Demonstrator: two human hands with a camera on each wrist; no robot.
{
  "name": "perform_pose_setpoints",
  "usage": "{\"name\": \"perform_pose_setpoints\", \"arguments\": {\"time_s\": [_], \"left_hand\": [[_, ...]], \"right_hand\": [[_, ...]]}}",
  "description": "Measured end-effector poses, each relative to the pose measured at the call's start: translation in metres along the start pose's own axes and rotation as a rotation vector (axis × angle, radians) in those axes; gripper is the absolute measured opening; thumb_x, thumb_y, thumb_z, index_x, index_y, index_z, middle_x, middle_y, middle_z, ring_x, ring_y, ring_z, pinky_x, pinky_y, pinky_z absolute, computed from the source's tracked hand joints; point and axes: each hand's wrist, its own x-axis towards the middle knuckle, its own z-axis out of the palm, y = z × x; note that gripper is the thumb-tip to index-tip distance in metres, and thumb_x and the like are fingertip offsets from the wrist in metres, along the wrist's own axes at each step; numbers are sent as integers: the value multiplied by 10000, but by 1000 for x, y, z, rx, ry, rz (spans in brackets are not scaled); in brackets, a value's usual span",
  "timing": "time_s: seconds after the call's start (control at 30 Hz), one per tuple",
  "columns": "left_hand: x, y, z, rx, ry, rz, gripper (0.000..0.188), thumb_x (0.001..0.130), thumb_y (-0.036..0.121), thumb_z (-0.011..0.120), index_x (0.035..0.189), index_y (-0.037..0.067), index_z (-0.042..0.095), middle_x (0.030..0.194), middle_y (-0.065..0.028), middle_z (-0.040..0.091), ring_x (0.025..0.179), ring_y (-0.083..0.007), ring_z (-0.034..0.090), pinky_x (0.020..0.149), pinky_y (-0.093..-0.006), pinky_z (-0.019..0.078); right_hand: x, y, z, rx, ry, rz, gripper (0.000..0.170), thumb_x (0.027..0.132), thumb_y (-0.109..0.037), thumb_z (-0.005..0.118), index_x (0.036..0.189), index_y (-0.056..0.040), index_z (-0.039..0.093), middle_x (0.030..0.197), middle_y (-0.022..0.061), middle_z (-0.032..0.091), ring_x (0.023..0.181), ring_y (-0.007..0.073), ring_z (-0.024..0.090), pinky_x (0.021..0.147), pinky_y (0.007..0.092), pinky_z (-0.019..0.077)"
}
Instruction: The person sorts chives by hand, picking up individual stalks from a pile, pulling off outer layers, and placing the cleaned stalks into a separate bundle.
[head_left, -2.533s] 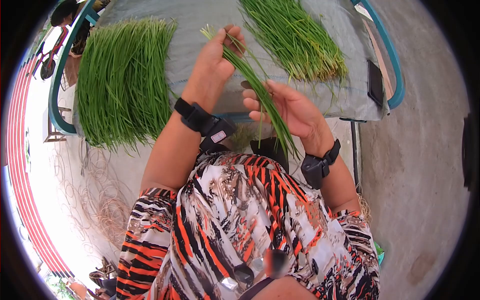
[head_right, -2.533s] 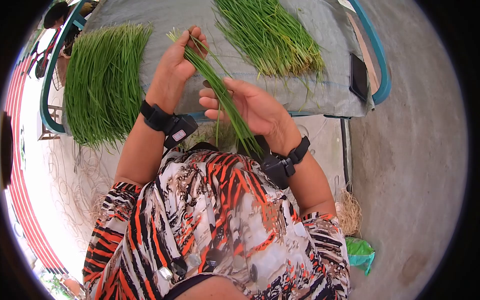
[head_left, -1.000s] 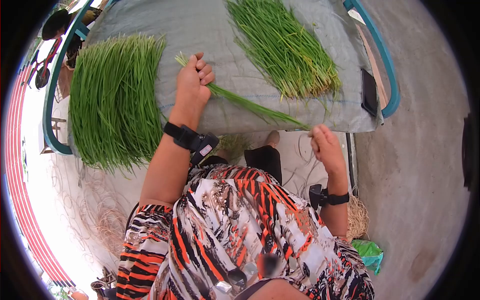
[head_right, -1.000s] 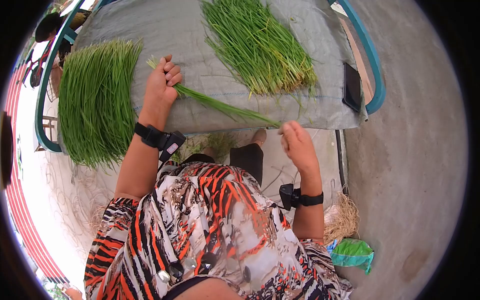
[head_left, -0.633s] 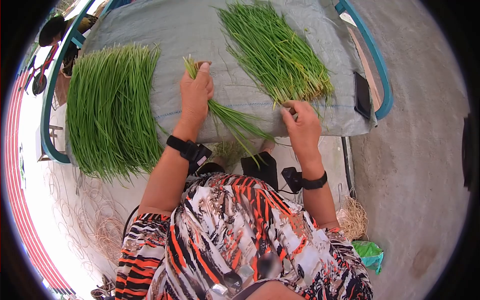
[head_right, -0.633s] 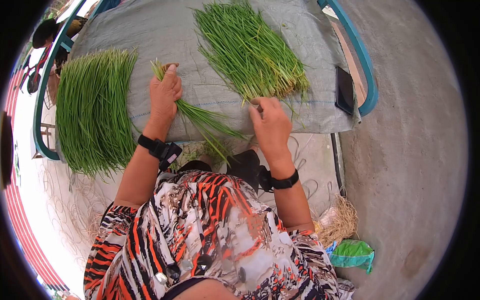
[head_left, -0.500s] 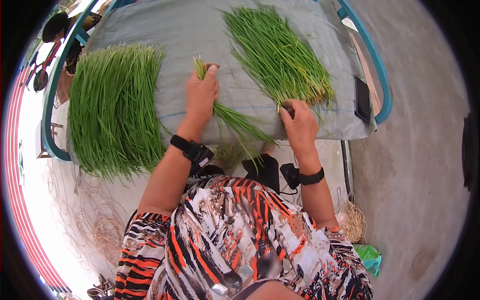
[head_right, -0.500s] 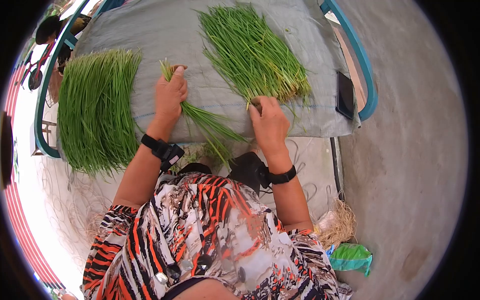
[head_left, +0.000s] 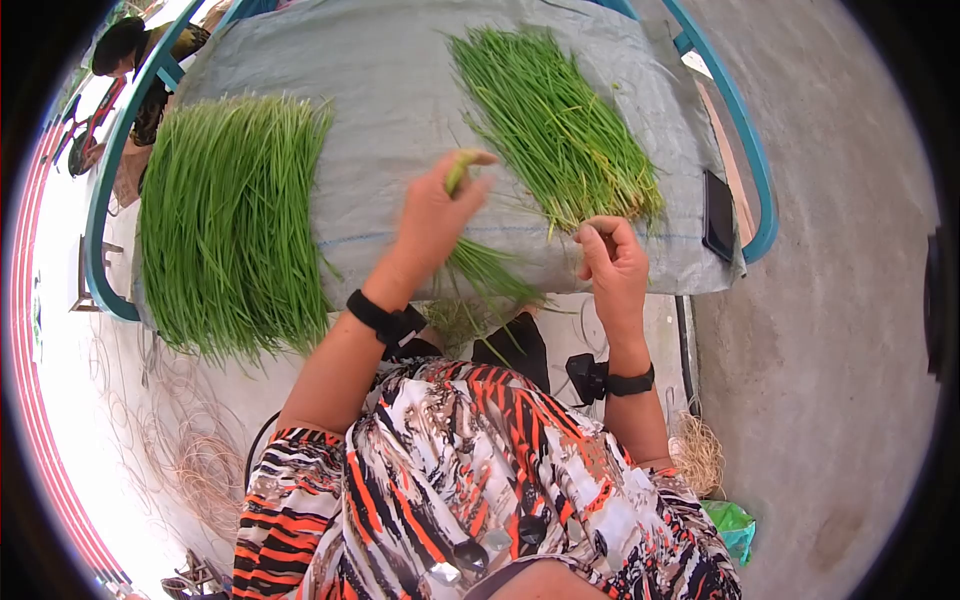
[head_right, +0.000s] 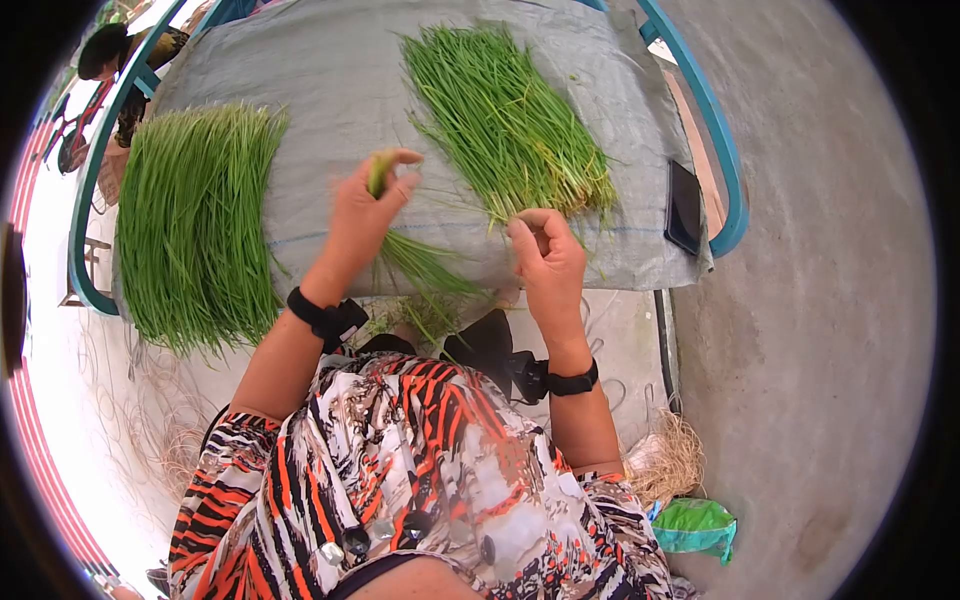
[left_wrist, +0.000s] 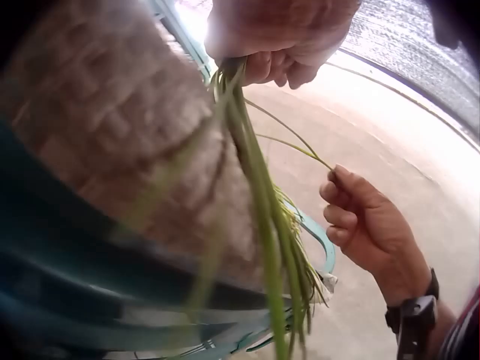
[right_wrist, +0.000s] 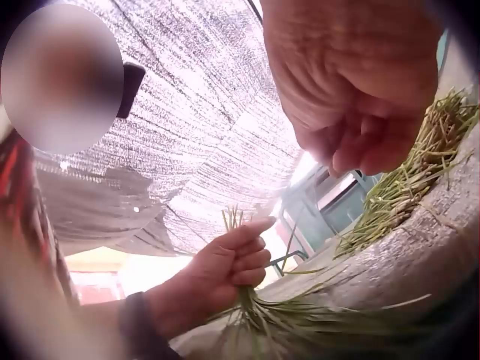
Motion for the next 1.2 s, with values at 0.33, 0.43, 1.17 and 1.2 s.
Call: {"name": "perform_pose_setpoints", "arguments": {"time_s": [0.33,0.43,1.17,1.2], "left_hand": [[-9,22,24,547,-369,471,231,715,74,647,941,109,616,784,-70,581,740,-284,615,573,-364,498],[-10,21,23,609,-435,509,113,750,90,606,857,96,570,767,-64,558,713,-283,609,559,-377,492],[-4,50,7,-344,-320,-207,291,970,294,526,1001,38,660,662,73,443,588,-10,361,523,-179,286],[-4,47,8,-365,-267,-213,295,972,297,521,1011,39,658,648,74,433,570,-12,349,514,-179,281]], "right_hand": [[-8,5,5,-183,-87,-130,97,877,-101,625,934,-25,602,710,40,571,557,112,515,513,255,408],[-7,8,5,-443,-134,-315,102,850,-69,618,941,-28,598,749,115,580,620,237,571,561,317,442],[-2,-33,37,245,-412,92,267,930,-139,548,1167,-19,525,717,-10,549,554,34,472,493,193,411],[0,-30,37,169,-471,94,239,936,-151,540,1134,-17,540,682,-19,527,544,34,467,489,194,408]]}}
